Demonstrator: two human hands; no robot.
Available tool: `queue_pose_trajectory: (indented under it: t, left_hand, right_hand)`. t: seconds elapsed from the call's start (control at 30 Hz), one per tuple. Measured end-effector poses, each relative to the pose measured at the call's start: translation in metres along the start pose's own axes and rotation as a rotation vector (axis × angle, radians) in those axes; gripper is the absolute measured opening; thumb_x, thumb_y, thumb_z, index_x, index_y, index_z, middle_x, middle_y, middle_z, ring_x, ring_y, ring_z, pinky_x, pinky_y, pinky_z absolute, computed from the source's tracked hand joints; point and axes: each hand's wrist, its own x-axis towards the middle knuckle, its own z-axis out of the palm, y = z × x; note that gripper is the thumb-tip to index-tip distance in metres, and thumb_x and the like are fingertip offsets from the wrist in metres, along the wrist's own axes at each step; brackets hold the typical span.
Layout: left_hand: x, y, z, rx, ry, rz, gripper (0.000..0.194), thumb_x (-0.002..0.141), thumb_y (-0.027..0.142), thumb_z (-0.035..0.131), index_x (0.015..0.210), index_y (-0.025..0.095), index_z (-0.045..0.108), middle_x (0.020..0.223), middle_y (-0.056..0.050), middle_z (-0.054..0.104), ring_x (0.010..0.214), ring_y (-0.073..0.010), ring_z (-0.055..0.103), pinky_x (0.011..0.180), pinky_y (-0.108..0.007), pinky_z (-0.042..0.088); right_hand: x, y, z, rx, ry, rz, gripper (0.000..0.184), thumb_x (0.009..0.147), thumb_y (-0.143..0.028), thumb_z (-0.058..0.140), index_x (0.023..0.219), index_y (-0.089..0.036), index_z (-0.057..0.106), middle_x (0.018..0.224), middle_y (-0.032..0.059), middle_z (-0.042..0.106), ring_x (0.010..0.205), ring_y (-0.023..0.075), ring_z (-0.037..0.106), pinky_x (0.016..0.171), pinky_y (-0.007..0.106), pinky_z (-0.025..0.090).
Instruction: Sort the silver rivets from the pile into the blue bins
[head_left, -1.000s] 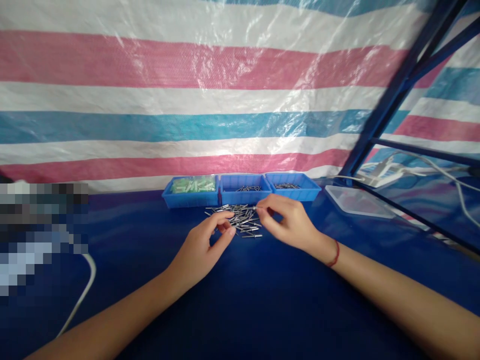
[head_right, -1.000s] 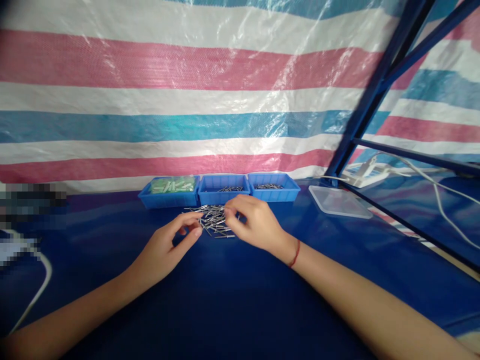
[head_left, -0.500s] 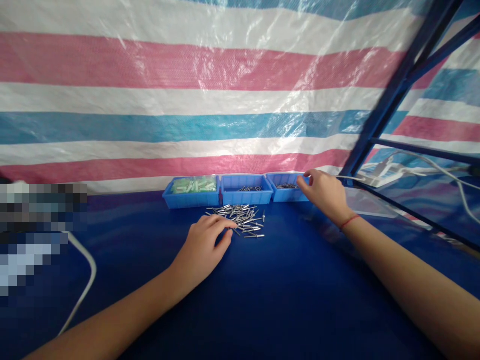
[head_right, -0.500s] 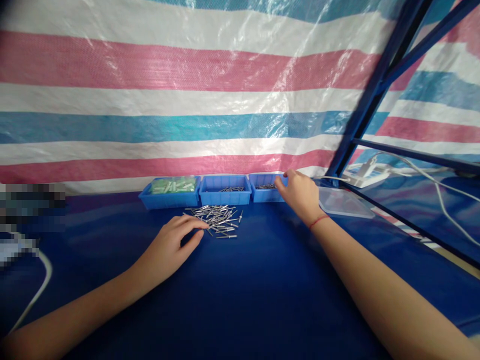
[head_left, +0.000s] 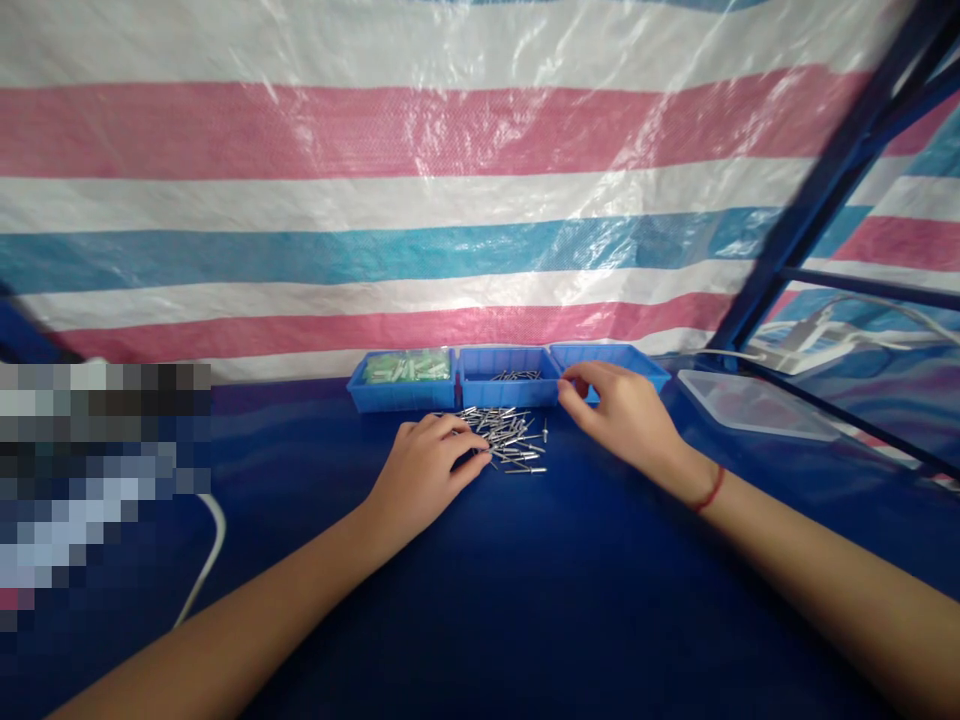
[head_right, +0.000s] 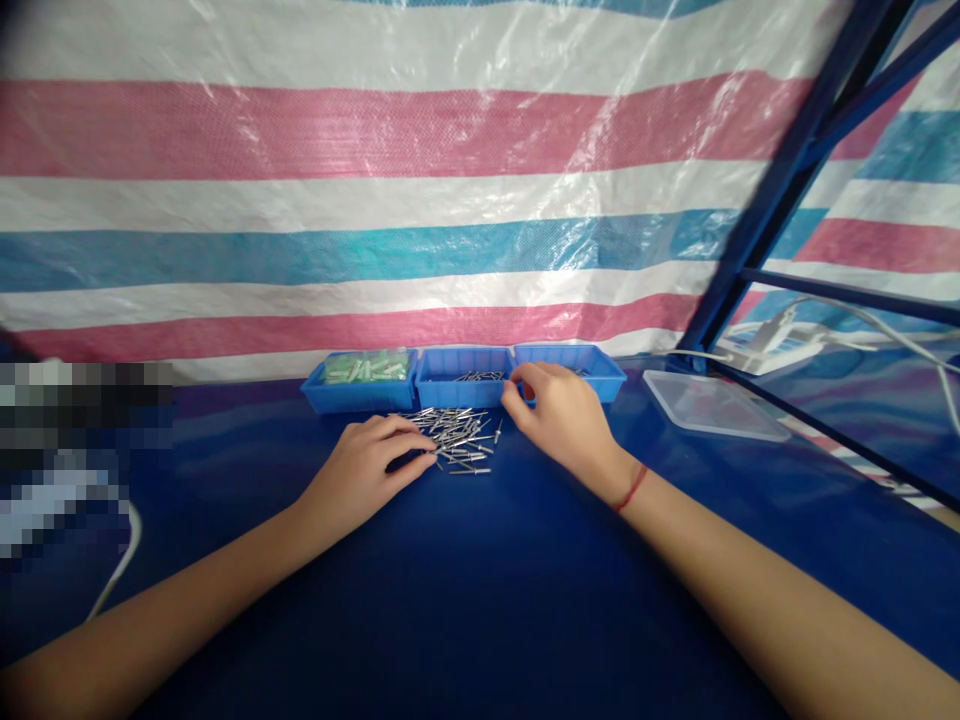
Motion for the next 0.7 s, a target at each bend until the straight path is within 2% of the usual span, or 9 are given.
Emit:
queue_pose_trajectory:
  t: [0.2, 0.37, 0.5, 0.7]
  left_hand:
    - [0.0, 0.002, -0.003, -0.041, 0.043, -0.039, 0.013, 0.087, 0.022, 0.053, 0.086, 0.022, 0.066, 0.094, -0.001, 0.067, 0.089, -0.0182, 0.059, 0.076, -0.032, 0.037]
    - [0.0, 0.001, -0.003, -0.229, 0.166, -0.086, 0.01, 0.086, 0.02, 0.054, 0.083, 0.019, 0.063, 0.086, -0.001, 0.064, 0.083, -0.0152, 0.06, 0.074, -0.027, 0.042]
    - [-0.002, 0.001, -0.004, -0.389, 0.227, -0.075, 0.01, 0.087, 0.021, 0.053, 0.083, 0.019, 0.062, 0.082, 0.0, 0.062, 0.078, -0.0132, 0.058, 0.073, -0.025, 0.045]
    - [-0.003, 0.005, -0.005, -0.444, 0.182, -0.045, 0.01, 0.086, 0.02, 0.054, 0.084, 0.018, 0.063, 0.084, -0.001, 0.063, 0.081, -0.0137, 0.059, 0.076, -0.026, 0.046]
  right_hand:
    - [-0.011, -0.019, 0.006, 0.142, -0.12, -0.073, 0.018, 0.084, -0.024, 0.048, 0.076, -0.017, 0.063, 0.07, 0.0031, 0.063, 0.066, 0.0164, 0.058, 0.064, 0.029, 0.041]
    - [-0.019, -0.03, 0.016, 0.363, -0.174, -0.182, 0.014, 0.078, -0.022, 0.057, 0.089, -0.016, 0.064, 0.079, 0.0044, 0.066, 0.075, 0.0171, 0.06, 0.068, 0.029, 0.045]
    - [-0.023, -0.039, 0.016, 0.554, -0.196, -0.135, 0.01, 0.082, -0.024, 0.057, 0.082, -0.018, 0.064, 0.08, 0.0029, 0.067, 0.067, 0.0137, 0.059, 0.061, 0.026, 0.045]
    - [-0.023, -0.043, 0.014, 0.728, -0.164, -0.039, 0.016, 0.085, -0.028, 0.055, 0.081, -0.018, 0.066, 0.079, 0.0024, 0.069, 0.064, 0.0121, 0.059, 0.057, 0.024, 0.043]
